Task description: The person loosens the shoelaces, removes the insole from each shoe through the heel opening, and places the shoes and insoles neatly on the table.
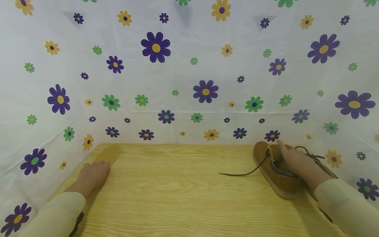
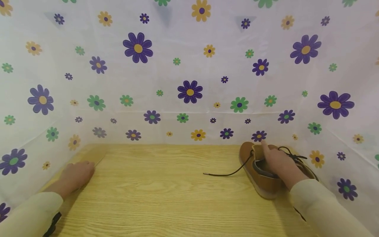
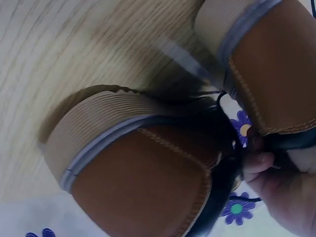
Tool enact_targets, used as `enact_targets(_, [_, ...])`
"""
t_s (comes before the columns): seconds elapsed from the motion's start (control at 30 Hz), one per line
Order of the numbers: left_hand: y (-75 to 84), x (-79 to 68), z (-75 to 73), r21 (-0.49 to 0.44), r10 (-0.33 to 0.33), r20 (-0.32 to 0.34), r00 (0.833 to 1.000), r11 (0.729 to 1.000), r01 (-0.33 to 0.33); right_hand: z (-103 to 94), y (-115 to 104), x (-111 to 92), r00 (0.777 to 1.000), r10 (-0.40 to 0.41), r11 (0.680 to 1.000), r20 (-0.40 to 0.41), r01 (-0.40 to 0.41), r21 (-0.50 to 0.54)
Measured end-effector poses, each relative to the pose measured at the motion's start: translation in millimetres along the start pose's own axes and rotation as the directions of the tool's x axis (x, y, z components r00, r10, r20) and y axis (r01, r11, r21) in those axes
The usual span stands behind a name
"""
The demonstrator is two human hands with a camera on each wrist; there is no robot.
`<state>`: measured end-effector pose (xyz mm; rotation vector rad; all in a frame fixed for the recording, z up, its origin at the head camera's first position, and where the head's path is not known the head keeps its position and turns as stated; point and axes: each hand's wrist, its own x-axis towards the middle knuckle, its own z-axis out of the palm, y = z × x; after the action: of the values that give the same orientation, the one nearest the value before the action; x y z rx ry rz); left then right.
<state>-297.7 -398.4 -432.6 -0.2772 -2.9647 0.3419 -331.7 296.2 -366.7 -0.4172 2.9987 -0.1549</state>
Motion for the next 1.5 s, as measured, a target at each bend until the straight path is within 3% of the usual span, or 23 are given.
enact_targets(0.07, [-3.5,0.0,0.3,-0.011,-0.009,0.003,1.0,1.0,0.009,0.5,4,1,0.997,-0.007,0.999,-0.077,0.004,-0.04])
enact_targets(0.17, [-8.7,-0.6,3.0,-0.054,-0.026,-0.008,1.0,0.998,0.026,-0.3,11,-1,0.973,-0.076,0.985,-0.219,0.039,-0.168])
enact_targets(0.37, [-15.2,-3.4,4.2,-0.075,-0.048,-0.062,0.997,0.996,0.044,-1.8,26,-17,0.937,-0.065,0.985,-0.343,0.005,-0.175])
enact_targets(0.63, [-10.8,-8.1,-1.5,-0.063,-0.048,-0.071,0.996,0.997,0.044,3.3,45,-37,0.968,0.119,0.987,-0.22,-0.139,-0.081])
enact_targets(0.83, [-4.2,-10.3,-2.3,-0.029,-0.027,-0.086,0.996,0.999,0.025,0.4,50,-48,0.958,0.218,0.967,-0.188,-0.239,-0.093])
enact_targets(0.97, [-3.9,-12.2,-1.9,-0.009,-0.026,-0.111,0.993,1.0,0.025,3.7,47,-55,0.964,0.17,0.973,-0.203,-0.197,-0.118])
enact_targets(1.17, [-2.2,-13.0,-3.2,-0.041,-0.015,-0.109,0.994,0.999,0.011,12.2,49,-56,0.962,0.014,0.984,-0.272,-0.061,-0.166])
enact_targets(1.33, [-3.6,-15.7,-3.3,-0.045,-0.035,-0.11,0.993,0.999,0.03,14.0,55,-53,0.974,-0.059,0.994,-0.219,0.037,-0.104])
enact_targets(1.5, [-4.7,-14.1,-0.1,-0.057,-0.037,-0.097,0.995,0.998,0.032,16.3,57,-56,0.981,-0.066,0.997,-0.184,0.057,-0.052])
